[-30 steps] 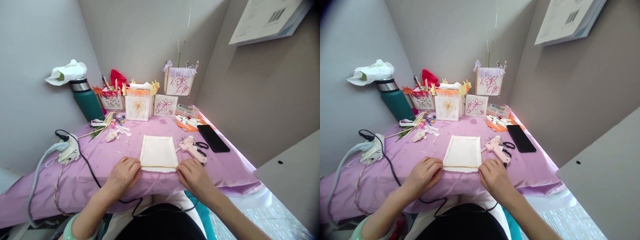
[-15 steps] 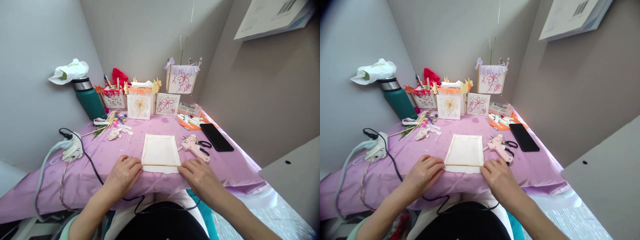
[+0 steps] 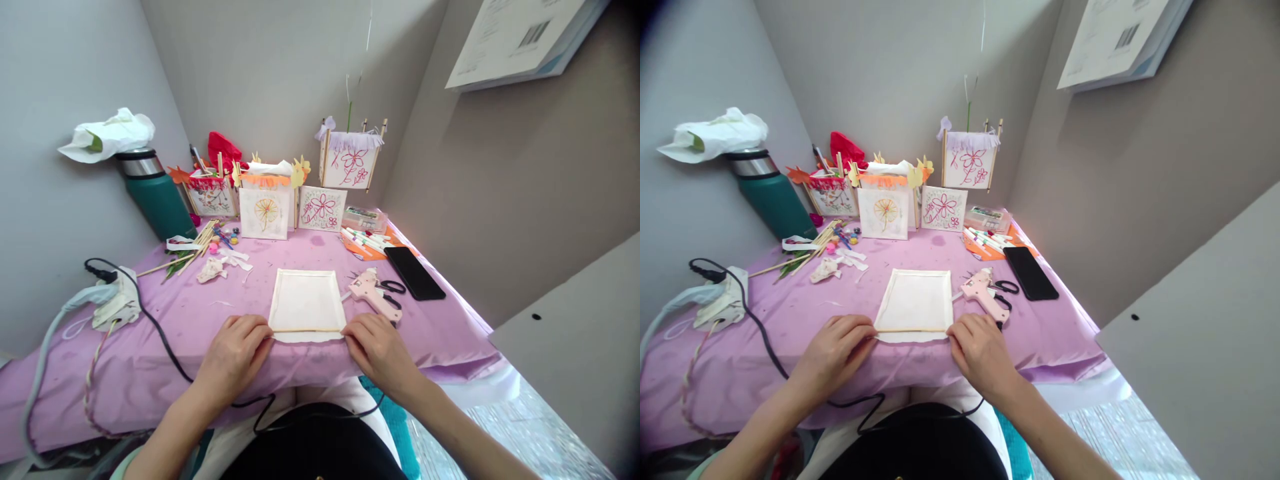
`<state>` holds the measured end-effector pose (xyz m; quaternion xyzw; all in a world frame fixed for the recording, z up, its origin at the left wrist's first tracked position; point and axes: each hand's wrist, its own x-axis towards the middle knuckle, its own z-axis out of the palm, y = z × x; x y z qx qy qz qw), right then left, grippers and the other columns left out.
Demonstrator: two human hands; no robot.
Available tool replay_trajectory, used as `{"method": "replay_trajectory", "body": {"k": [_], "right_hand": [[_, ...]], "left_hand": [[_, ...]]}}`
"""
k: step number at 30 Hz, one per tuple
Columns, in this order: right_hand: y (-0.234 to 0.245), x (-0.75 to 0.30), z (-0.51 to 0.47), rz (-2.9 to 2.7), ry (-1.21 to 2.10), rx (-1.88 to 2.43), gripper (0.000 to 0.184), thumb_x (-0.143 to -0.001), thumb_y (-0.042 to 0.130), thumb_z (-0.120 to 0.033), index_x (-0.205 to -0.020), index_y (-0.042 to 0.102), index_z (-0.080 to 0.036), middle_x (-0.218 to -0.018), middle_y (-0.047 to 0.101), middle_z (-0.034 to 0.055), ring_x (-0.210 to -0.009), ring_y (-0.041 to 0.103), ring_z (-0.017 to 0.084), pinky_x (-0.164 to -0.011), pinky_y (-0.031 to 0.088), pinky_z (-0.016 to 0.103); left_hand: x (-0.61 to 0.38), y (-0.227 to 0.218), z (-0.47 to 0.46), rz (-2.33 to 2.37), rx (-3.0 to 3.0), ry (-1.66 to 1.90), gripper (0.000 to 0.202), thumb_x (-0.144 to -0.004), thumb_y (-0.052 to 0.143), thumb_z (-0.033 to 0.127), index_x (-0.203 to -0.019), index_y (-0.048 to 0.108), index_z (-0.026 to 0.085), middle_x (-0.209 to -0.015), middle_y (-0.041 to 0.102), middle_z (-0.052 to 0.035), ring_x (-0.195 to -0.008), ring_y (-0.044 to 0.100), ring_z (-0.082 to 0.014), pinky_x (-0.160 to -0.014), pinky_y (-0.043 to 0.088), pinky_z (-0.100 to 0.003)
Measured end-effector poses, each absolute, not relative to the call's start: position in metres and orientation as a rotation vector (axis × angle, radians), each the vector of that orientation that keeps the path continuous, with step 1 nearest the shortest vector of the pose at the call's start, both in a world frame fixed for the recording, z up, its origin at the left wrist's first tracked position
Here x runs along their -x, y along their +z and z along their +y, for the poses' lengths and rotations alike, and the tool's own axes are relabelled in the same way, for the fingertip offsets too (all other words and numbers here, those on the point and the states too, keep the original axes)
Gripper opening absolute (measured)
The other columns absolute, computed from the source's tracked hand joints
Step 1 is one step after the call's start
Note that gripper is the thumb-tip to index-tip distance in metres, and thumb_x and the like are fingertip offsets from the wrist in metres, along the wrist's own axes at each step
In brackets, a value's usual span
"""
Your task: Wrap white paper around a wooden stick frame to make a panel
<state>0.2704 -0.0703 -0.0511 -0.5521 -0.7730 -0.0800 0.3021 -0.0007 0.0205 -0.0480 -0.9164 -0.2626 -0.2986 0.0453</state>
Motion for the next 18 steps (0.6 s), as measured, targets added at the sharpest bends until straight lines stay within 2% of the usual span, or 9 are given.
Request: {"method": "replay_trajectory", "body": {"k": [7, 12, 18], "right_hand": [[-0.051, -0.270, -0.065, -2.008, -0.191, 1.518, 0.015, -0.091, 0.045, -0.013, -0.088, 0.060, -0.015, -0.083, 0.061, 0.0059, -0.077, 0.055, 0.019, -0.070, 0.038, 0.032], [-0.051, -0.265, -0.059, -1.926, -0.093, 1.705, 0.017, -0.091, 0.045, -0.016, -0.087, 0.062, -0.016, -0.082, 0.063, 0.0055, -0.078, 0.059, 0.019, -0.069, 0.038, 0.031], [-0.035, -0.254, -0.051, -1.826, 0.050, 2.078, 0.012, -0.086, 0.051, -0.016, -0.079, 0.060, -0.018, -0.081, 0.068, 0.0035, -0.074, 0.063, 0.019, -0.064, 0.036, 0.029]], "left_hand": [[-0.005, -0.046, 0.022, -0.947, 2.839, -0.886, 0.012, -0.091, 0.045, 0.015, -0.086, 0.056, 0.016, -0.088, 0.060, -0.0055, -0.081, 0.056, -0.0183, -0.075, 0.042, -0.034], [-0.010, -0.041, 0.021, -1.115, 2.888, -0.786, 0.016, -0.090, 0.041, 0.017, -0.085, 0.055, 0.016, -0.085, 0.060, -0.0057, -0.080, 0.056, -0.0197, -0.075, 0.040, -0.035], [-0.027, -0.018, 0.026, -1.637, 2.839, -0.411, 0.014, -0.082, 0.046, 0.018, -0.073, 0.056, 0.018, -0.077, 0.064, -0.0043, -0.071, 0.059, -0.0194, -0.068, 0.037, -0.033]]}}
